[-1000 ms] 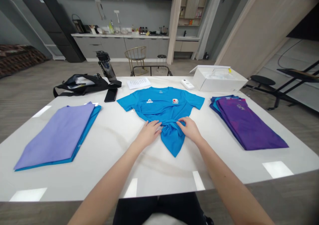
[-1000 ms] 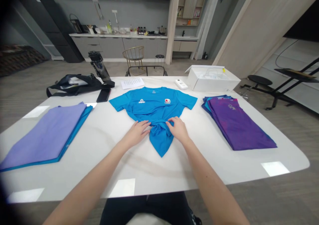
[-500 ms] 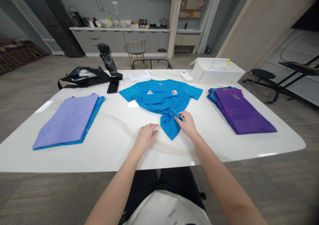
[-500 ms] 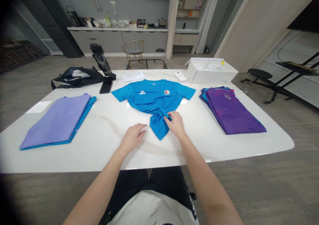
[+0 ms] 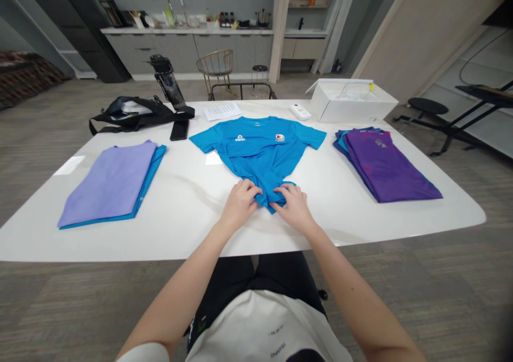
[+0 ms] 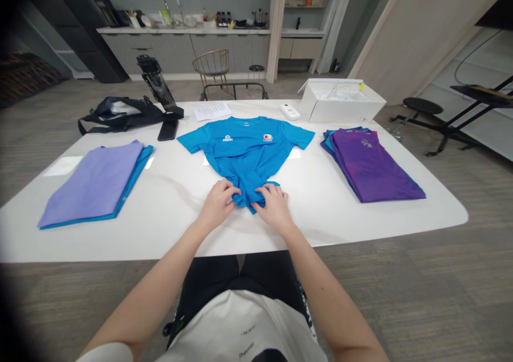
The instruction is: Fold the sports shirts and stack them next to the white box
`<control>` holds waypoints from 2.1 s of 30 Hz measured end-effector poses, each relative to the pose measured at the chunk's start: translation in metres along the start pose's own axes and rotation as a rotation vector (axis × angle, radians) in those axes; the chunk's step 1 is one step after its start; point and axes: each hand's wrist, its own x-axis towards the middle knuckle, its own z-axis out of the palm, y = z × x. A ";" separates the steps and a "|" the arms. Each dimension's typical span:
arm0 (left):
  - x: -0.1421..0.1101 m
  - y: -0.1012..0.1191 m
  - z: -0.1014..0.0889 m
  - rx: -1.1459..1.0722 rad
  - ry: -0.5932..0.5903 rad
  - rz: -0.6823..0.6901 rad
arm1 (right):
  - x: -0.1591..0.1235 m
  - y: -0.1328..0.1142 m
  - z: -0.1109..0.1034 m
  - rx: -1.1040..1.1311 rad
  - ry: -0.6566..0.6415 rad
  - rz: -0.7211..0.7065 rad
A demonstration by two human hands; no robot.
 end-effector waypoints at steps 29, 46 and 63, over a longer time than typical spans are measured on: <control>-0.068 -0.006 -0.101 -0.207 0.380 -0.278 | -0.009 -0.019 0.005 -0.226 -0.082 0.045; -0.118 -0.044 -0.125 0.001 0.078 -0.145 | -0.045 0.052 -0.037 -0.338 0.068 0.007; -0.149 -0.057 -0.100 0.129 -0.214 -0.159 | -0.099 0.100 -0.073 -0.388 -0.005 -0.015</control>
